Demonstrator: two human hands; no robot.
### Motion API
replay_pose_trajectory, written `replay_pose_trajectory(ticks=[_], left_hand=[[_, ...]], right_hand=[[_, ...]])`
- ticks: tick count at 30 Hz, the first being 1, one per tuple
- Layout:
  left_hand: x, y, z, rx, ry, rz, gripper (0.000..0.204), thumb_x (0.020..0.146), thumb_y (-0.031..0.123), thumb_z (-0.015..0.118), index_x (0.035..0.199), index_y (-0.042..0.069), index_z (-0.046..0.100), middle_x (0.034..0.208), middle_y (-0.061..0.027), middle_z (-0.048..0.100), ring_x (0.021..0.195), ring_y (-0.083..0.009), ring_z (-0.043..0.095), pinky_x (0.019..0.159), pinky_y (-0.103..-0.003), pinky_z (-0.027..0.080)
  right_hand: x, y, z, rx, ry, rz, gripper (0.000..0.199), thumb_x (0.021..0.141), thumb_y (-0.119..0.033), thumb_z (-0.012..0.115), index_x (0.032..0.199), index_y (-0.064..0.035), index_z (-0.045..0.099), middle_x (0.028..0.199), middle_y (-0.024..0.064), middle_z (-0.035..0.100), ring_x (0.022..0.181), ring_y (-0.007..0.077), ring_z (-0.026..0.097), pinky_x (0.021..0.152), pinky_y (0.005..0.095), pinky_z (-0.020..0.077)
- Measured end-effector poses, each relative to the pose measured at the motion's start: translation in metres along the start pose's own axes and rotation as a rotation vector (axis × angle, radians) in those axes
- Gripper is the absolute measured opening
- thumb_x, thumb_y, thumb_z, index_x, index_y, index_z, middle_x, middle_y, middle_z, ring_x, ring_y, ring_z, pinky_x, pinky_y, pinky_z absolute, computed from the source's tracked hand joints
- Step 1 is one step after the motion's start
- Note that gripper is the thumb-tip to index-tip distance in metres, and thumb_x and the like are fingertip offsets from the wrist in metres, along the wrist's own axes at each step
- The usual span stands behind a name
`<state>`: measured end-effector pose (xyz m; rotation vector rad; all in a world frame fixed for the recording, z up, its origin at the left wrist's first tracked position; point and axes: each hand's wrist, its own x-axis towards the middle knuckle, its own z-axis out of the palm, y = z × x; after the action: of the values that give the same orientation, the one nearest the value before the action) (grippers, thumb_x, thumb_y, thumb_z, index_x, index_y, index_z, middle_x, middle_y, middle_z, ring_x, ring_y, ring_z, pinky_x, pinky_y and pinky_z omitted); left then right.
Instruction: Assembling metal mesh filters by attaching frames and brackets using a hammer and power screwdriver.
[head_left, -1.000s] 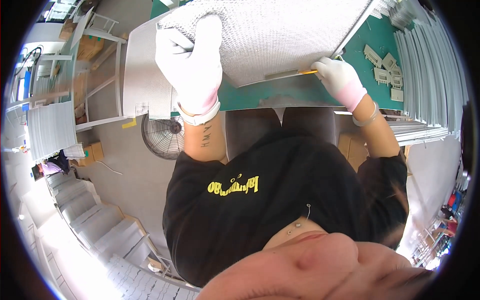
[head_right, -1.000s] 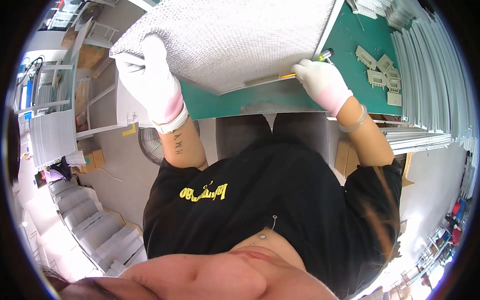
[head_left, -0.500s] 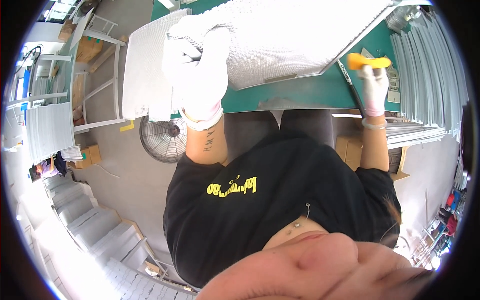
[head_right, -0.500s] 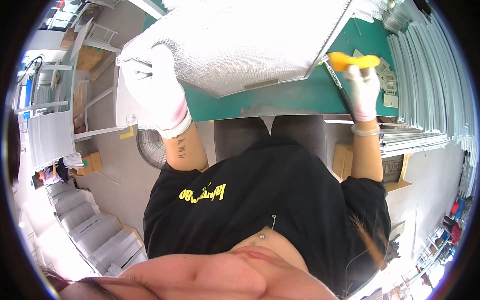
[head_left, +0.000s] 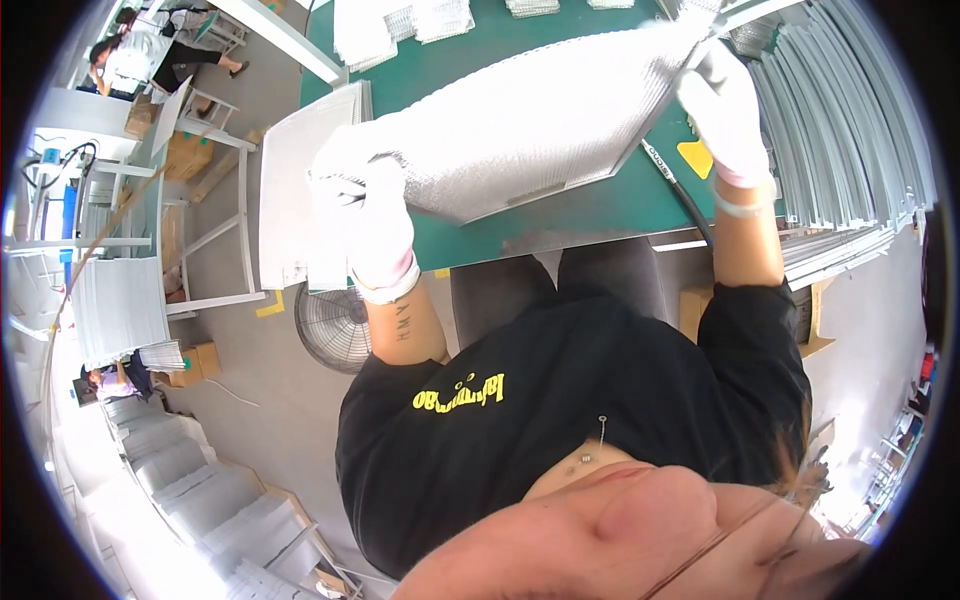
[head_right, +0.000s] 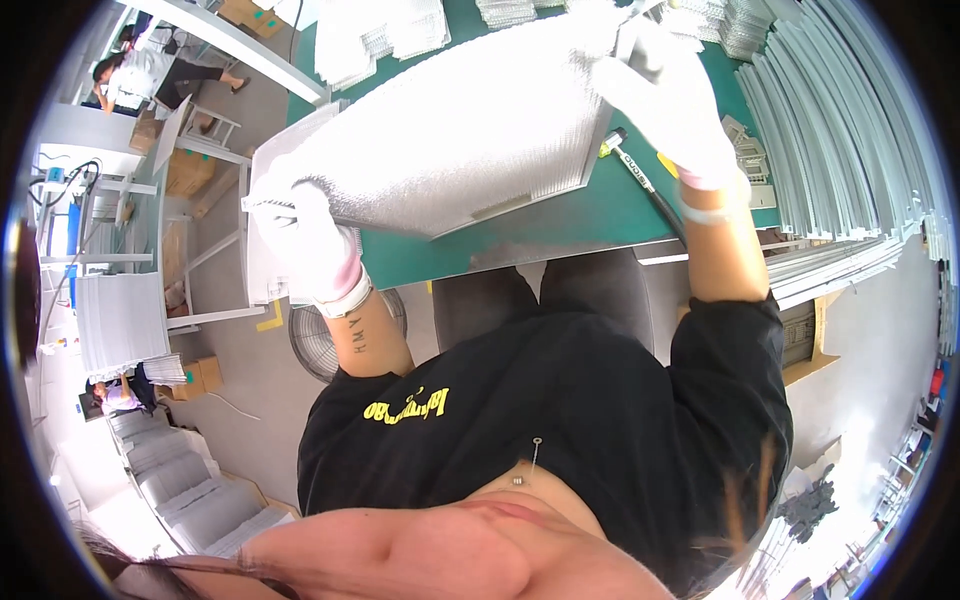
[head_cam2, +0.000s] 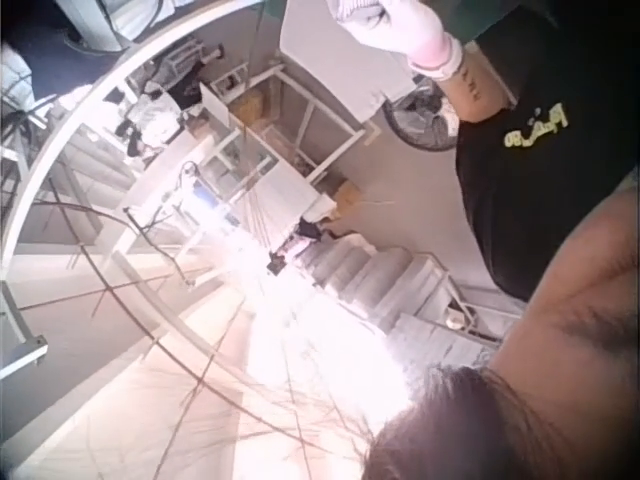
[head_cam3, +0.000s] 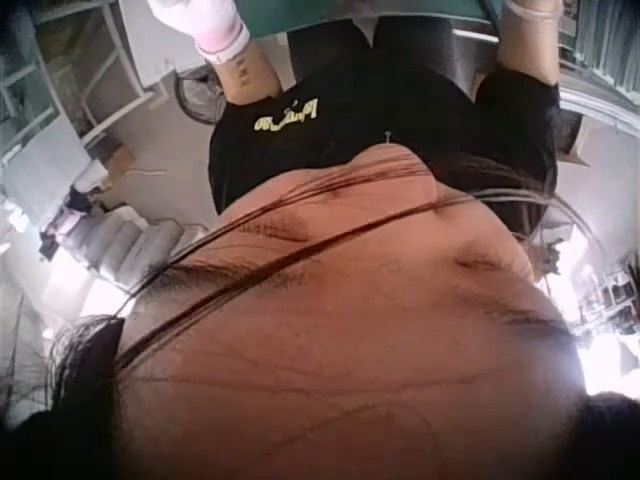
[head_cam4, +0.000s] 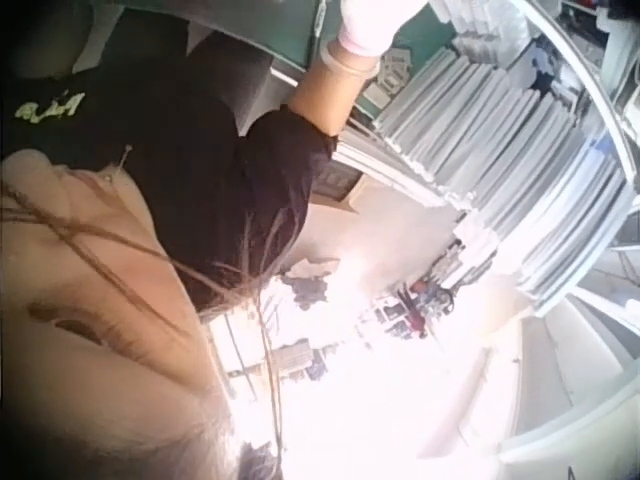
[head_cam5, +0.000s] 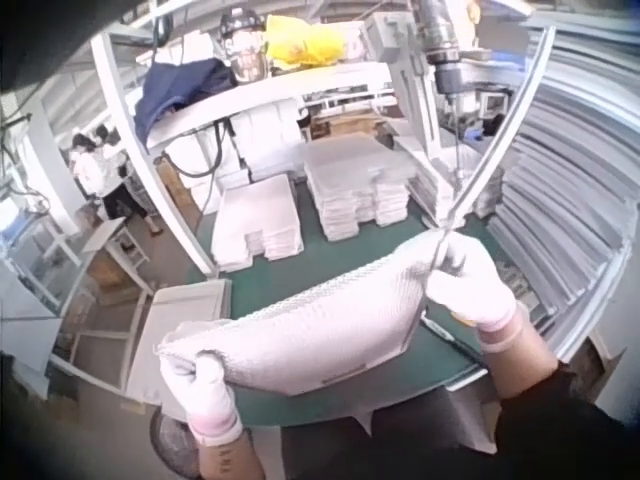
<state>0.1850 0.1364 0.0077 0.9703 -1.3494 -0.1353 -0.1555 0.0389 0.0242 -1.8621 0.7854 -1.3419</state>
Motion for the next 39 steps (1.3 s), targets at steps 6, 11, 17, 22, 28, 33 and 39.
replay_pose_trajectory(ticks=[6,11,17,22,28,33,39], left_hand=[[-0.003,0.006,0.009,-0.030,-0.036,0.071,0.024,0.083,0.000,0.065,0.106,-0.001,0.070,0.098,-0.0119,0.070,0.092,-0.0218,0.066,0.081,-0.031,0.051],[-0.008,-0.013,0.011,0.136,0.096,-0.013,0.024,0.087,0.005,0.070,0.111,0.000,0.066,0.107,-0.0124,0.067,0.098,-0.0206,0.064,0.084,-0.030,0.050],[0.003,-0.010,0.015,0.101,0.106,-0.013,0.018,0.089,0.006,0.070,0.105,0.002,0.065,0.102,-0.0100,0.065,0.092,-0.0186,0.060,0.081,-0.030,0.048],[-0.005,-0.019,0.009,0.194,0.074,0.001,0.018,0.088,0.004,0.069,0.105,0.001,0.065,0.098,-0.0081,0.064,0.087,-0.0169,0.059,0.078,-0.029,0.047],[-0.004,-0.003,0.003,-0.103,0.019,-0.067,0.019,0.085,0.002,0.068,0.104,0.001,0.068,0.095,-0.0083,0.067,0.084,-0.0171,0.061,0.075,-0.028,0.049],[0.015,0.023,-0.009,-0.061,-0.191,-0.010,0.027,0.081,0.003,0.074,0.107,-0.001,0.069,0.096,-0.0093,0.072,0.084,-0.0195,0.069,0.074,-0.031,0.055],[0.007,0.020,0.000,-0.131,-0.010,-0.038,0.026,0.082,0.004,0.074,0.107,-0.001,0.069,0.101,-0.0113,0.073,0.089,-0.0201,0.070,0.078,-0.032,0.057]], right_hand=[[-0.012,0.004,0.039,0.165,0.303,0.013,0.005,0.087,-0.001,0.068,0.088,-0.0010,0.064,0.082,-0.0007,0.063,0.075,0.0068,0.054,0.070,0.0234,0.0467],[-0.007,-0.002,0.048,0.188,0.512,-0.117,0.046,0.084,-0.001,0.075,0.127,0.0003,0.061,0.104,0.0050,0.066,0.086,0.0081,0.060,0.078,0.0229,0.0501],[0.009,-0.043,0.017,0.345,0.279,-0.115,0.103,0.088,-0.015,0.075,0.162,-0.0187,0.004,0.137,0.0153,0.051,0.117,0.0247,0.056,0.106,0.0453,0.0455],[0.031,-0.057,-0.018,-0.384,-0.134,-0.468,0.050,0.085,0.005,0.070,0.133,-0.0009,0.060,0.106,0.0071,0.070,0.092,0.0184,0.067,0.085,0.0293,0.0540],[0.045,-0.089,-0.030,-0.551,-0.452,-0.367,0.039,0.084,-0.006,0.072,0.123,-0.0052,0.069,0.104,0.0132,0.071,0.092,0.0227,0.069,0.084,0.0306,0.0542],[0.051,-0.116,-0.007,-0.562,-0.530,-0.340,0.046,0.085,-0.008,0.070,0.131,-0.0086,0.065,0.097,0.0127,0.070,0.085,0.0242,0.069,0.078,0.0332,0.0537],[0.070,-0.112,-0.004,-0.526,-0.786,-0.572,0.042,0.086,-0.009,0.070,0.128,-0.0076,0.067,0.093,0.0129,0.071,0.085,0.0290,0.069,0.078,0.0357,0.0544]])
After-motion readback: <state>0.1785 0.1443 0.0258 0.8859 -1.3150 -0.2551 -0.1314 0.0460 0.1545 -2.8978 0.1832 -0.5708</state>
